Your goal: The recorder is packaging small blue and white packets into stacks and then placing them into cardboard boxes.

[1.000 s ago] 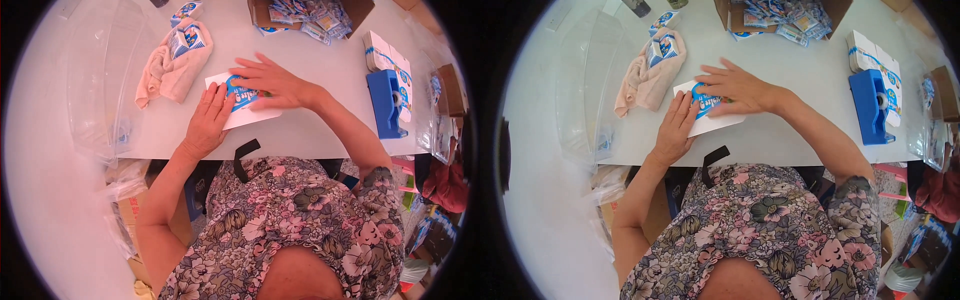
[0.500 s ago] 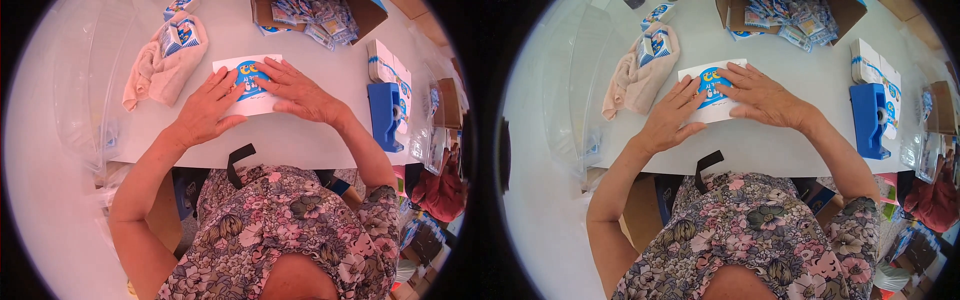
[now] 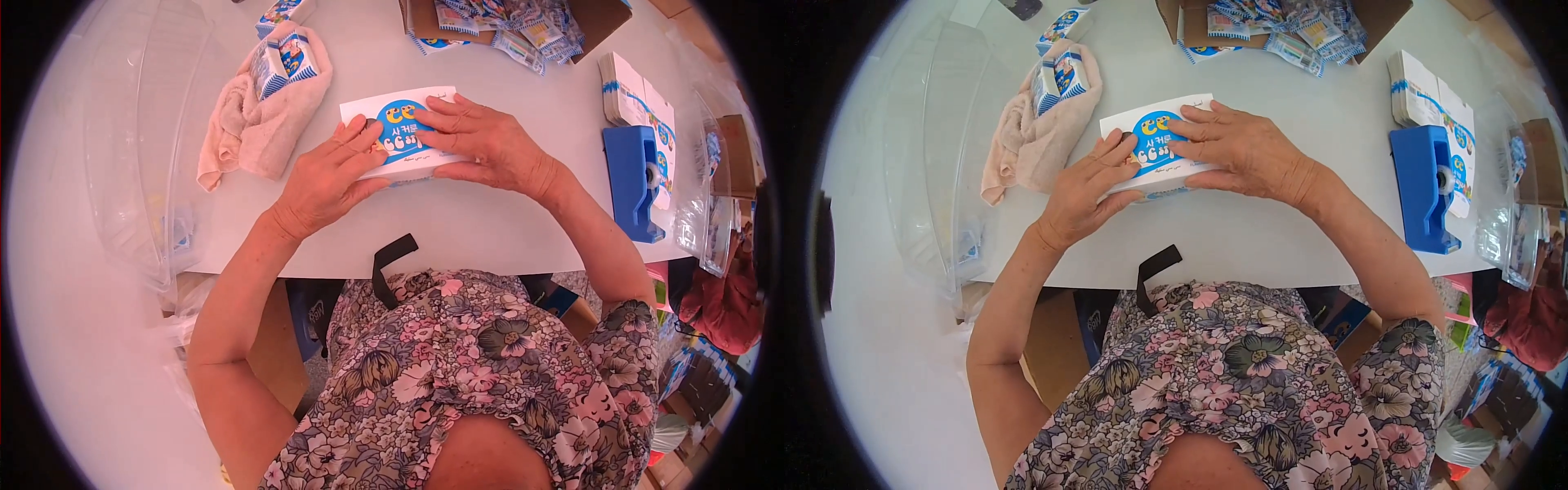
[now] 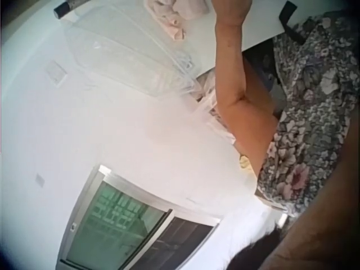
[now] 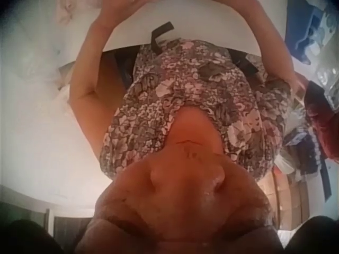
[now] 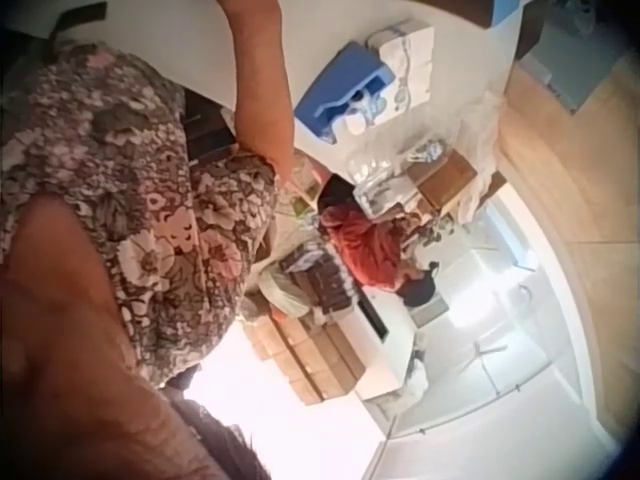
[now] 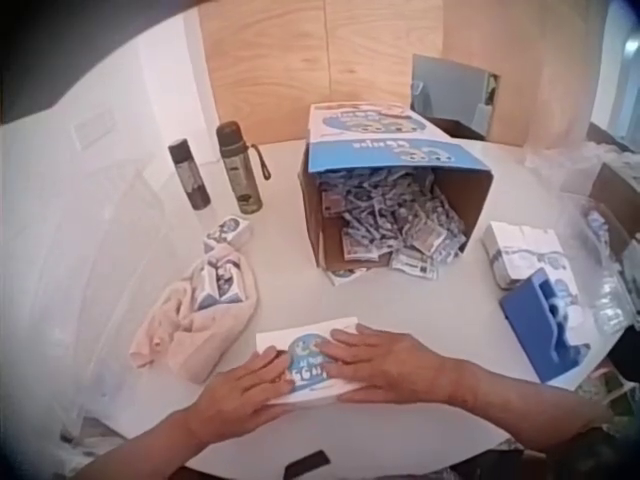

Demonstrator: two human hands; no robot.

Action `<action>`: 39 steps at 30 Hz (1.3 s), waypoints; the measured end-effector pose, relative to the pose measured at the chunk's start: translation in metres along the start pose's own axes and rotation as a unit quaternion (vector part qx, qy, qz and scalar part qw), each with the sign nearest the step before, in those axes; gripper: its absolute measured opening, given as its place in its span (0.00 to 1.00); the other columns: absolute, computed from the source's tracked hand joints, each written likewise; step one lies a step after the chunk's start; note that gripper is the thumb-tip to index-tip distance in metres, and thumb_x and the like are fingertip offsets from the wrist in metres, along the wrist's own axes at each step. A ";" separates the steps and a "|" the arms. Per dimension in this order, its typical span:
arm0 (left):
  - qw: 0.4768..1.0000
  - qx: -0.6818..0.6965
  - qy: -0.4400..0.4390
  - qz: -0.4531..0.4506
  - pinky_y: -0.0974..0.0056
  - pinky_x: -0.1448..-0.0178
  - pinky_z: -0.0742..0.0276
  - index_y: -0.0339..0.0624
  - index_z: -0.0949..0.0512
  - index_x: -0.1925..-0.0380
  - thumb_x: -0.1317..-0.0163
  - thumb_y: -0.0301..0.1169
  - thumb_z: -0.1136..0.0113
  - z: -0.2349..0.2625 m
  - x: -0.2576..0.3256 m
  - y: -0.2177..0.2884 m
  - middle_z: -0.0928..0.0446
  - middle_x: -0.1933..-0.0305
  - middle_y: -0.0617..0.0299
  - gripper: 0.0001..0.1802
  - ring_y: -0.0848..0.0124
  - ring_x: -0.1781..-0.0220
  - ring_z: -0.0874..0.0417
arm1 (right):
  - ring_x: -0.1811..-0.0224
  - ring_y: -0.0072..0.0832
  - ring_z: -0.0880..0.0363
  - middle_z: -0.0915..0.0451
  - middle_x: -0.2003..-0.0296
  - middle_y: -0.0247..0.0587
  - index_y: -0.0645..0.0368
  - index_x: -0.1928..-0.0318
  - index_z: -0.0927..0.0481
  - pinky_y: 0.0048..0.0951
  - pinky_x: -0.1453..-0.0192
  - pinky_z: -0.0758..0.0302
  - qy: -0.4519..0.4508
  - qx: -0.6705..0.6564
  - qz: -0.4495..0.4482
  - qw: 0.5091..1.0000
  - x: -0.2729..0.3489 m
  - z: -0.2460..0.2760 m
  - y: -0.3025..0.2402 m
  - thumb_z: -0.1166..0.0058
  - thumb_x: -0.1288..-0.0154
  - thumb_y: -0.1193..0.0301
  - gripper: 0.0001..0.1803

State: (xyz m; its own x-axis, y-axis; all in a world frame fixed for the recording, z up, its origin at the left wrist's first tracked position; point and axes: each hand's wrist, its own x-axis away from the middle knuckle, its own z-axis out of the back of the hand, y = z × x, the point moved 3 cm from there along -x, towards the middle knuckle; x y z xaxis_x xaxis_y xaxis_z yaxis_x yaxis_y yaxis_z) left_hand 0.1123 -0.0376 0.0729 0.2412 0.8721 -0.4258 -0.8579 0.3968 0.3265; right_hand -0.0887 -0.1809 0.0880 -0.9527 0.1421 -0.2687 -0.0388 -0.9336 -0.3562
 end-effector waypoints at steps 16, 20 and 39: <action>0.992 0.120 0.023 0.045 0.52 0.28 0.27 0.45 0.17 0.53 0.46 0.32 0.26 0.006 -0.001 -0.008 0.19 0.40 0.55 0.19 0.52 0.33 0.23 | 0.22 0.39 0.42 0.27 0.32 0.38 0.52 0.36 0.22 0.54 0.18 0.54 0.065 -0.099 -0.045 0.992 0.011 -0.007 -0.014 0.25 0.52 0.53 0.42; 0.972 0.213 0.013 0.100 0.55 0.30 0.26 0.42 0.16 0.52 0.42 0.32 0.27 0.011 -0.005 -0.014 0.18 0.42 0.54 0.17 0.55 0.33 0.22 | 0.26 0.41 0.35 0.24 0.35 0.40 0.53 0.37 0.22 0.55 0.21 0.46 0.079 0.000 -0.060 0.995 0.003 -0.009 -0.020 0.24 0.52 0.57 0.39; 0.988 0.143 0.028 0.050 0.59 0.35 0.21 0.44 0.16 0.54 0.46 0.35 0.25 0.013 -0.004 -0.008 0.18 0.42 0.51 0.19 0.55 0.34 0.21 | 0.42 0.40 0.22 0.20 0.44 0.39 0.55 0.45 0.19 0.36 0.41 0.21 0.090 0.148 -0.090 0.981 -0.019 -0.011 -0.031 0.22 0.60 0.67 0.35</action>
State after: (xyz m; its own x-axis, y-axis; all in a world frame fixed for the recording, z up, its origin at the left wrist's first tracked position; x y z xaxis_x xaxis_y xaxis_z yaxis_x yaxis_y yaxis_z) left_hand 0.1237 -0.0404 0.0829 0.1297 0.8969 -0.4228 -0.7116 0.3811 0.5902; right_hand -0.0659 -0.1512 0.0941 -0.8549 0.3439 -0.3884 -0.3126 -0.9390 -0.1433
